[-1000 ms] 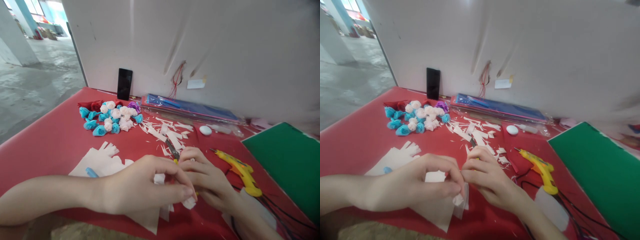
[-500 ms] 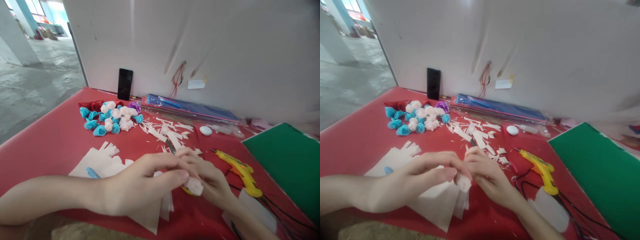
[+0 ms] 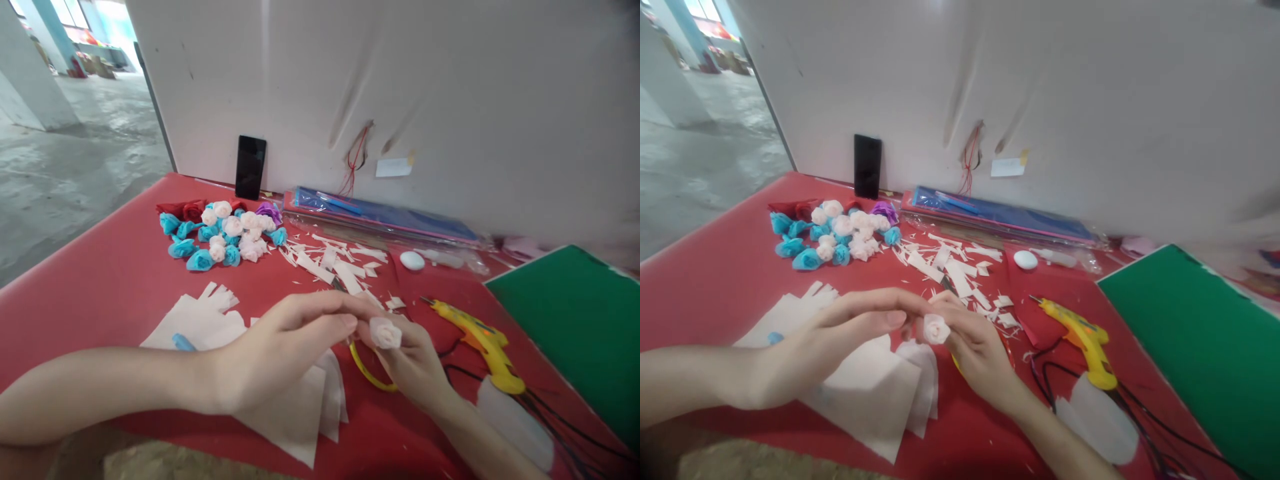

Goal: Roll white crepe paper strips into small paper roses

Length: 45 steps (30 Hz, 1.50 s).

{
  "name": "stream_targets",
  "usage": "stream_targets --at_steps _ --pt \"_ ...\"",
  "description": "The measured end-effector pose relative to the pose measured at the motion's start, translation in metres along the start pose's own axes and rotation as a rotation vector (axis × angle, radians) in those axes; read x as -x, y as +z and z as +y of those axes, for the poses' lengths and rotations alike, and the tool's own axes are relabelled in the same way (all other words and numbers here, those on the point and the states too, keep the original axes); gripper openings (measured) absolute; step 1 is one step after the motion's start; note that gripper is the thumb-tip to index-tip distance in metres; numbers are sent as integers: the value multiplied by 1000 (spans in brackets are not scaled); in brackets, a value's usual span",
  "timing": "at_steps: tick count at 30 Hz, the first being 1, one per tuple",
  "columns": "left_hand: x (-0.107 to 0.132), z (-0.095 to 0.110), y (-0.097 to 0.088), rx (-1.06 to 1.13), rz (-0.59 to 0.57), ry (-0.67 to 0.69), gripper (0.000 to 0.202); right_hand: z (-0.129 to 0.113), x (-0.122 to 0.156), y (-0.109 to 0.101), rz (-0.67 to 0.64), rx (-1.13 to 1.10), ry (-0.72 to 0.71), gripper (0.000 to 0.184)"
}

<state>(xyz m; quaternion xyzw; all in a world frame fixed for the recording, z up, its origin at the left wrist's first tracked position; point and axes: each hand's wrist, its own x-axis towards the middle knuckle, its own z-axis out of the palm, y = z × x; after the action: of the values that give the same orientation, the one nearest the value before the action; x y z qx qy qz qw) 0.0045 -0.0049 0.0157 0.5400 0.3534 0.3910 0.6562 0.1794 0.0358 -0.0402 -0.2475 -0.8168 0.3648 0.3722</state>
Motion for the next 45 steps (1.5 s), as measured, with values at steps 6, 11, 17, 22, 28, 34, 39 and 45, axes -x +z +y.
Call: stream_targets --at_steps 6,11,17,22,28,34,39,45 --pt "0 0 0 24 -40 62 22 -3 1 -2 45 48 -33 28" --pt "1 1 -3 -29 -9 124 23 -4 0 -4 69 77 -59 23" --pt "-6 -5 -10 -184 113 238 22 -6 -2 -4 86 55 -44 30" --pt "-14 -17 -13 -481 80 419 13 -4 1 0 66 -15 36 32" --pt "-13 -18 -12 -486 115 438 7 -9 7 7 53 -118 170 33" --pt "-15 -18 -11 -369 100 322 10 -8 10 7 4 -243 235 32" --pt "-18 -22 -11 -122 8 215 12 -2 11 5 -40 -350 283 31" --pt "-17 -26 -12 -110 36 239 8 -7 6 8 -110 -408 287 40"
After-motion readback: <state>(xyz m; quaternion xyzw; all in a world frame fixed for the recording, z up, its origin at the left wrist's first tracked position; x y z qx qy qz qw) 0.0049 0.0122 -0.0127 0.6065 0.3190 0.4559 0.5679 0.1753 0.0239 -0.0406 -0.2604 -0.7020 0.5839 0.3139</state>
